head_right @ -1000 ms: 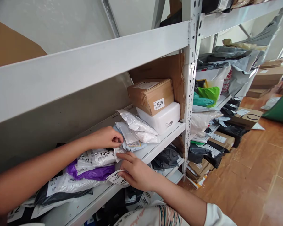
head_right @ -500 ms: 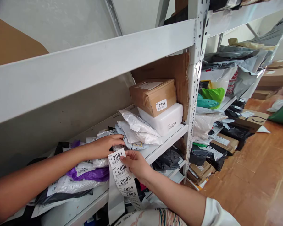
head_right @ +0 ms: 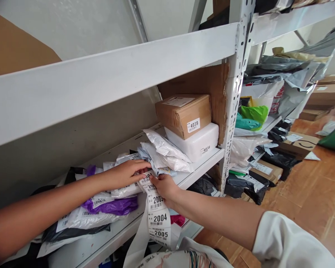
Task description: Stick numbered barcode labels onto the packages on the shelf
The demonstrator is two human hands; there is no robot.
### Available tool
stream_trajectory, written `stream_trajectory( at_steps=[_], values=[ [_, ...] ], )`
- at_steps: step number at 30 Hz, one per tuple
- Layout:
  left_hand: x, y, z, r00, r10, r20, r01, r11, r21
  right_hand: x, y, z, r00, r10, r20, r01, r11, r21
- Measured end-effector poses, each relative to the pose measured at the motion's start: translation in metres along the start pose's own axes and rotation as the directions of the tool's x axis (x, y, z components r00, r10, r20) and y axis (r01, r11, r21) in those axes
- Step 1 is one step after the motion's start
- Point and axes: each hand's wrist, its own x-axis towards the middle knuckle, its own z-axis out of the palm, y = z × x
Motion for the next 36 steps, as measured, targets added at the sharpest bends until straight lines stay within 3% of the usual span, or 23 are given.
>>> stream_trajectory(
  at_steps=[8, 15, 18, 21, 24, 25, 27, 30, 32, 36],
  values=[
    [0.002, 0.009, 0.013, 0.997, -0.065, -0.043, 0.070, 0.988, 0.141, -0.005, -0.002, 0.001, 0.999, 0.050, -0.013, -0.050, 0.999, -0.014],
    [-0.002, 0.006, 0.017, 0.995, -0.066, -0.079, 0.075, 0.990, 0.115, -0.019, 0.005, -0.012, 0.996, -0.057, 0.065, 0.056, 0.998, 0.008],
    [-0.004, 0.003, 0.011, 0.975, -0.080, -0.209, 0.112, 0.983, 0.147, -0.029, 0.009, -0.026, 0.975, -0.106, 0.196, 0.118, 0.991, -0.055],
    [-0.002, 0.001, 0.001, 0.946, -0.029, -0.323, 0.119, 0.957, 0.265, -0.037, 0.009, -0.036, 0.918, -0.191, 0.347, 0.246, 0.962, -0.122],
    [0.001, -0.002, -0.009, 0.976, 0.168, -0.135, -0.088, 0.882, 0.463, -0.040, 0.007, -0.042, 0.886, -0.298, 0.355, 0.365, 0.921, -0.139],
    [0.002, -0.003, -0.011, 0.968, 0.243, -0.058, -0.181, 0.845, 0.504, -0.040, 0.007, -0.044, 0.881, -0.319, 0.349, 0.385, 0.913, -0.138],
    [0.001, -0.004, -0.015, 0.924, 0.380, 0.030, -0.340, 0.785, 0.518, -0.039, 0.008, -0.046, 0.876, -0.340, 0.343, 0.401, 0.908, -0.123],
    [-0.004, -0.007, -0.016, 0.857, 0.502, 0.113, -0.502, 0.767, 0.400, -0.033, 0.010, -0.046, 0.869, -0.340, 0.359, 0.396, 0.913, -0.095],
    [-0.007, -0.009, -0.013, 0.866, 0.477, 0.146, -0.498, 0.808, 0.314, -0.030, 0.011, -0.044, 0.863, -0.333, 0.380, 0.393, 0.915, -0.090],
    [-0.006, -0.010, -0.006, 0.930, 0.349, 0.113, -0.366, 0.884, 0.291, -0.028, 0.010, -0.035, 0.856, -0.338, 0.392, 0.403, 0.911, -0.093]
  ],
)
